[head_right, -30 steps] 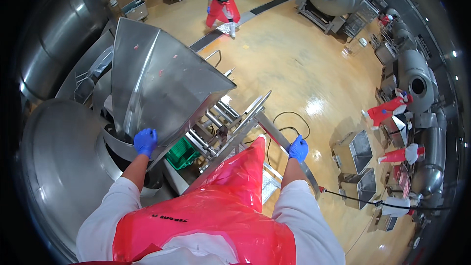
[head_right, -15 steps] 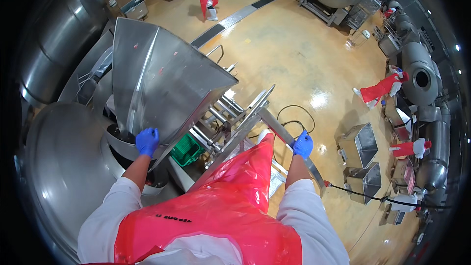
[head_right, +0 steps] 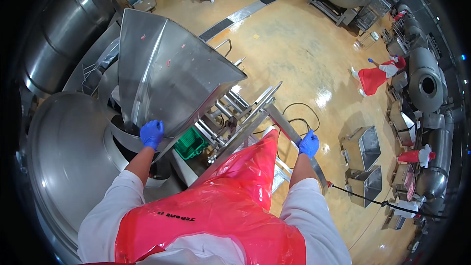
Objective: The person stands at a processing station in a meat processing facility and loads raw meat from a large metal bin into a hopper. They use their gloved hands to push the meat into the machine and scrape the bin to ensure all contents are transferred. Other workers are visible in the background moving carts and handling similar materials.
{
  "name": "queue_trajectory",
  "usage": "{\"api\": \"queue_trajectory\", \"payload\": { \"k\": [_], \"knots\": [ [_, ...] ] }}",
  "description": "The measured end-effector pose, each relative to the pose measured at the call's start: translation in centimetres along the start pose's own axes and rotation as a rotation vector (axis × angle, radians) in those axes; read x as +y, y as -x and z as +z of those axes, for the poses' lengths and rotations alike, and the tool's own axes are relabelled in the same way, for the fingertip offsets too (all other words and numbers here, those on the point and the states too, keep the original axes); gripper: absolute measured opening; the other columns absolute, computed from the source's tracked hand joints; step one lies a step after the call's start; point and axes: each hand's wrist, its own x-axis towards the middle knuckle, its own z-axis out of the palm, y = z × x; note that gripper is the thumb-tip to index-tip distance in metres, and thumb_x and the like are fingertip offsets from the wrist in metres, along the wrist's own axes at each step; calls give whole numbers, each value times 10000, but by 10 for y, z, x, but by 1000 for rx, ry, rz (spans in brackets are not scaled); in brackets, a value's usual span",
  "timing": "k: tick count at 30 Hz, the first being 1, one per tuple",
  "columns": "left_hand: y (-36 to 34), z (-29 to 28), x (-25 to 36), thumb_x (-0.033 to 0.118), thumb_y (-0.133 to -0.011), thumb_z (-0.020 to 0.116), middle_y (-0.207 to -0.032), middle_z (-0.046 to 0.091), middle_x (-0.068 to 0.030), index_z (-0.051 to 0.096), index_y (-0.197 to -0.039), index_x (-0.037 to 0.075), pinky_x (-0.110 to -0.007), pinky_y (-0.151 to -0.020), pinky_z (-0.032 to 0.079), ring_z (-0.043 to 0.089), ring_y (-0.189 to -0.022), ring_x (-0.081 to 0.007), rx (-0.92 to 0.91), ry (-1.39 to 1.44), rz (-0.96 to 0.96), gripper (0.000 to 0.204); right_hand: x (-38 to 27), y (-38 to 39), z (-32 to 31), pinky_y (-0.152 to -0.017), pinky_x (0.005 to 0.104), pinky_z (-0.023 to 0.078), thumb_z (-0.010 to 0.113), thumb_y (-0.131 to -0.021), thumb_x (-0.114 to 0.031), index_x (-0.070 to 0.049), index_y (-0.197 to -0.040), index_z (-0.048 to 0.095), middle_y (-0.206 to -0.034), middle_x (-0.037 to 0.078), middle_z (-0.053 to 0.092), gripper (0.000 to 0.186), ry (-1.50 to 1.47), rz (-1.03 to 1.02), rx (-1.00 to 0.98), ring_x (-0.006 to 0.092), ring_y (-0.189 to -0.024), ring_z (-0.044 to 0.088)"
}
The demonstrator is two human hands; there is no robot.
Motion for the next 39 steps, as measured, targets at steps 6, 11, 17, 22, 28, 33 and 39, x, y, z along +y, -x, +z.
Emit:
{"api": "queue_trajectory", "payload": {
  "k": [6,11,17,22,28,33,39],
  "knots": [
    [3,-6,-1,388,-945,543,-797,686,-116,663,-775,122,-472,-677,513,674,-761,-319,-29,-5,-10,338,-1,2,-2,-751,497,486,542,-931,-543,15,-854,713,-824,242,701,589,1,-1,-20,410,-815,668],
    [4,-7,1,385,-951,536,-815,688,-122,673,-781,117,-469,-692,516,673,-768,-320,-15,2,-23,345,4,-1,5,-753,480,504,573,-921,-527,5,-868,726,-835,235,710,556,-27,-50,20,400,-820,685],
    [-3,-8,3,381,-963,502,-827,691,-132,687,-793,103,-494,-685,515,674,-775,-336,-19,-5,-10,375,12,-4,11,-772,493,512,578,-910,-526,-12,-879,732,-861,240,709,537,5,-27,42,405,-848,688],
    [-8,-8,6,414,-981,453,-862,688,-206,706,-849,60,-535,-663,498,663,-771,-406,-153,81,-27,455,-21,5,-6,-775,511,509,505,-883,-554,-40,-883,733,-902,247,691,562,9,-17,-91,412,-863,686],
    [-27,61,-51,476,-1005,441,-963,703,-213,725,-992,47,-521,-726,494,652,-849,-433,-178,59,27,514,-36,20,-7,-810,444,544,588,-837,-667,-122,-943,742,-897,152,733,576,-120,-66,-190,347,-876,702],
    [-44,100,-19,474,-1013,446,-948,701,-217,718,-970,39,-508,-744,505,647,-852,-435,-160,71,86,515,-24,19,-10,-789,455,539,578,-856,-645,-110,-882,728,-879,172,723,556,-64,-34,-140,361,-851,690],
    [-39,72,18,477,-1014,444,-947,702,-214,717,-974,42,-506,-742,505,648,-850,-434,-173,101,109,516,-26,19,-13,-774,458,538,576,-876,-617,-114,-862,722,-856,164,720,523,-60,-45,-122,361,-836,690]
  ]
}}
